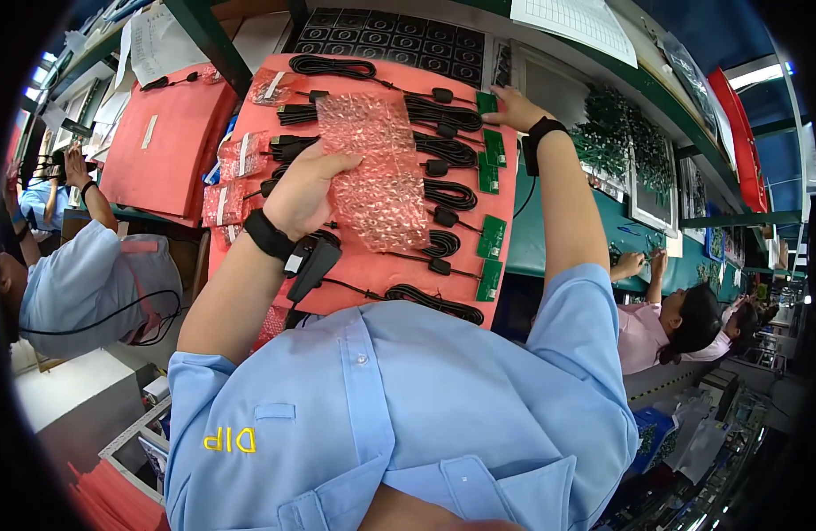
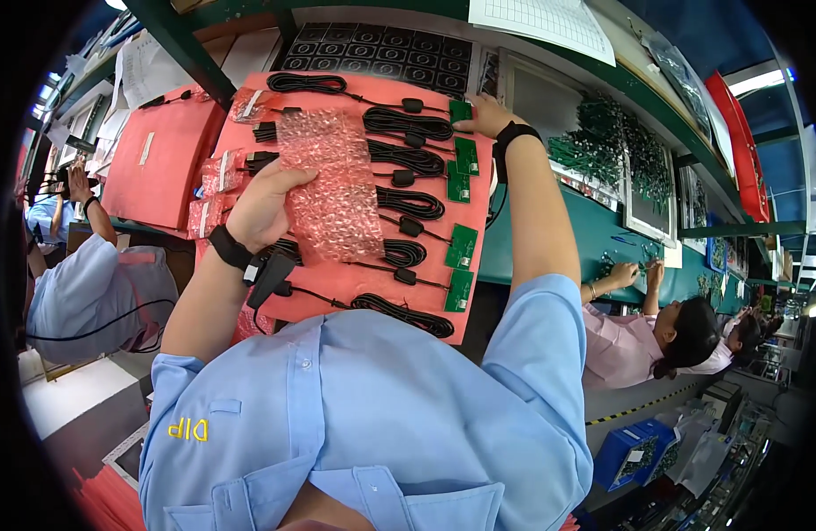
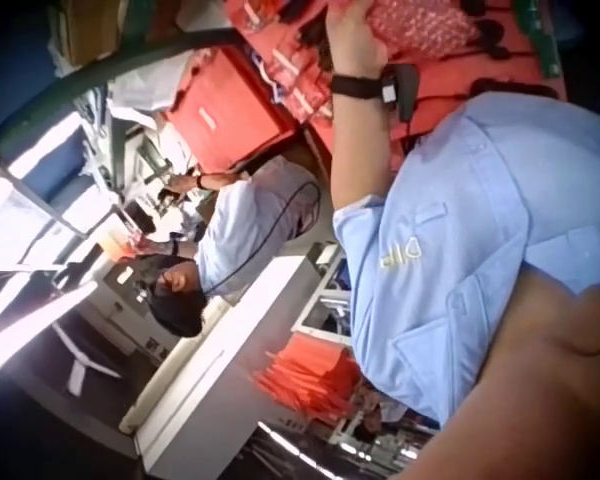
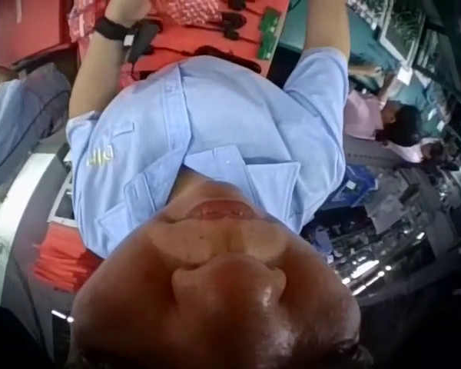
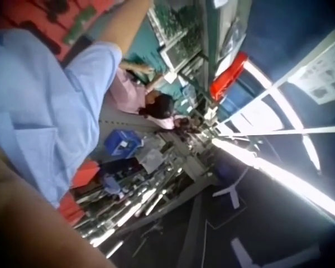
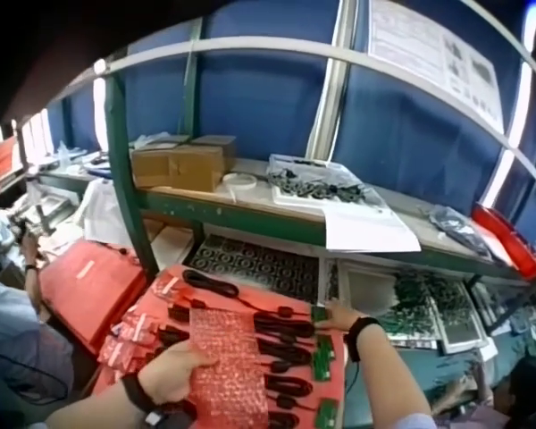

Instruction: The person retrieves a bubble wrap bag from a box, inserts a circuit board into it, and seals it with tape before placing it on a pink foam tray. This process is repeated multiple times throughout the video.

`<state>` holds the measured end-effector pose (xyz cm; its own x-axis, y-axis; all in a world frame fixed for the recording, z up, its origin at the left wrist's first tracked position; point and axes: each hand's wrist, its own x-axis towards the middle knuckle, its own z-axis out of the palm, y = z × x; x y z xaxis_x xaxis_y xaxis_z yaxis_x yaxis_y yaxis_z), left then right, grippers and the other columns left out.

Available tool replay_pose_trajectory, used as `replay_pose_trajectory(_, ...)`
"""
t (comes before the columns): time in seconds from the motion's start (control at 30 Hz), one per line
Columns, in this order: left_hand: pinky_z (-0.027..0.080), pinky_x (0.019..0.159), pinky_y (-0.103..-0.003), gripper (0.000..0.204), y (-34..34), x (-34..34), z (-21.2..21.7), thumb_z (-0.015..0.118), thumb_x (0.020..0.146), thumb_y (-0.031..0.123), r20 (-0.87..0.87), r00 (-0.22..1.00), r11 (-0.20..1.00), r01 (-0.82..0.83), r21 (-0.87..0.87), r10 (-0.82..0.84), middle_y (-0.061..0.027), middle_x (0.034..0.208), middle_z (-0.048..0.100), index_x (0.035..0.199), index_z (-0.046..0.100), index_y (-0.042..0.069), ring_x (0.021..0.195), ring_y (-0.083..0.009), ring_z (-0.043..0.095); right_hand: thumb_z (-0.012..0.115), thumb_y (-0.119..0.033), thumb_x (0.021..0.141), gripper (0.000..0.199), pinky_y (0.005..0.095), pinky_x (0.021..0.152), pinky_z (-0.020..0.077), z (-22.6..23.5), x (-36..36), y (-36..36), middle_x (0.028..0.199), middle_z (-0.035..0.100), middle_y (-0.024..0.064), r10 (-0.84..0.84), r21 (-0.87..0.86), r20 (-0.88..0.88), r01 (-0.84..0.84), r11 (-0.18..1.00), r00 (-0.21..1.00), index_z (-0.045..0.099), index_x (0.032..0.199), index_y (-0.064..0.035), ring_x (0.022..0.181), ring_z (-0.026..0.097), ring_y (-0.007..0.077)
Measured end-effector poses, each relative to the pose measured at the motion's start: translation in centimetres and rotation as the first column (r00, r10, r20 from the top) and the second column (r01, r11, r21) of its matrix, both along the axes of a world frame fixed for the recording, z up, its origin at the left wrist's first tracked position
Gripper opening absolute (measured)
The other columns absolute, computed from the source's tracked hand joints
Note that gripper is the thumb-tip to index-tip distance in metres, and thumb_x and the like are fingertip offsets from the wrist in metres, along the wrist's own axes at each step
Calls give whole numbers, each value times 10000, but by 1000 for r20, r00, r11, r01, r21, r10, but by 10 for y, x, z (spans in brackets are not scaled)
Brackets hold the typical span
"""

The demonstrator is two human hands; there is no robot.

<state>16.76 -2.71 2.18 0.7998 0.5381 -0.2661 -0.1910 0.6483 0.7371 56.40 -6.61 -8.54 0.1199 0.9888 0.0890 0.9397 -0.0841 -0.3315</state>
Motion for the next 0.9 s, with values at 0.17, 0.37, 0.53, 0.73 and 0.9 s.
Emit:
replay_pose_trajectory(0.17,497,902,-372,318,6,38,-13,440,870,-21,-72,987,981,130,-147,-142,-174,1148,594,1178,503,-63,1035,-248,604,738,-241,778,434,298,759,505,36,-8,2,884,663,91,-142,-91,-171,127,988,975,605,1122,-12,799,634,223)
replay_pose_trajectory(0.37,508,881,-418,327,14,109,-35,399,829,-39,-184,927,945,316,-82,-326,-231,1124,587,1133,509,-85,1002,-287,615,684,-199,845,277,207,637,490,128,-53,-6,819,653,-9,-141,-8,-681,185,983,719,631,1065,-39,675,596,65)
replay_pose_trajectory(0.53,493,907,-417,333,22,133,-48,409,866,50,61,941,877,333,-346,-333,-199,1118,601,1162,508,-63,1001,-287,613,657,-179,875,243,171,605,489,119,-71,-34,821,653,-28,-220,-212,-888,64,975,404,627,1068,-35,662,582,18)
replay_pose_trajectory(0.73,468,959,-427,348,1,138,-64,430,932,165,313,917,854,358,-378,-246,-174,1137,600,1205,496,-40,1038,-289,601,668,-152,859,267,185,586,500,95,-71,-50,839,668,28,-277,-257,-852,107,960,444,623,1075,-2,642,610,68)
replay_pose_trajectory(0.9,481,951,-437,345,-5,153,-57,381,969,183,384,888,816,409,-409,-253,-185,1161,591,1205,490,-44,1060,-301,602,673,-135,833,311,235,648,520,101,-76,-52,845,668,40,-205,-160,-729,129,979,654,624,1132,-61,689,627,114)
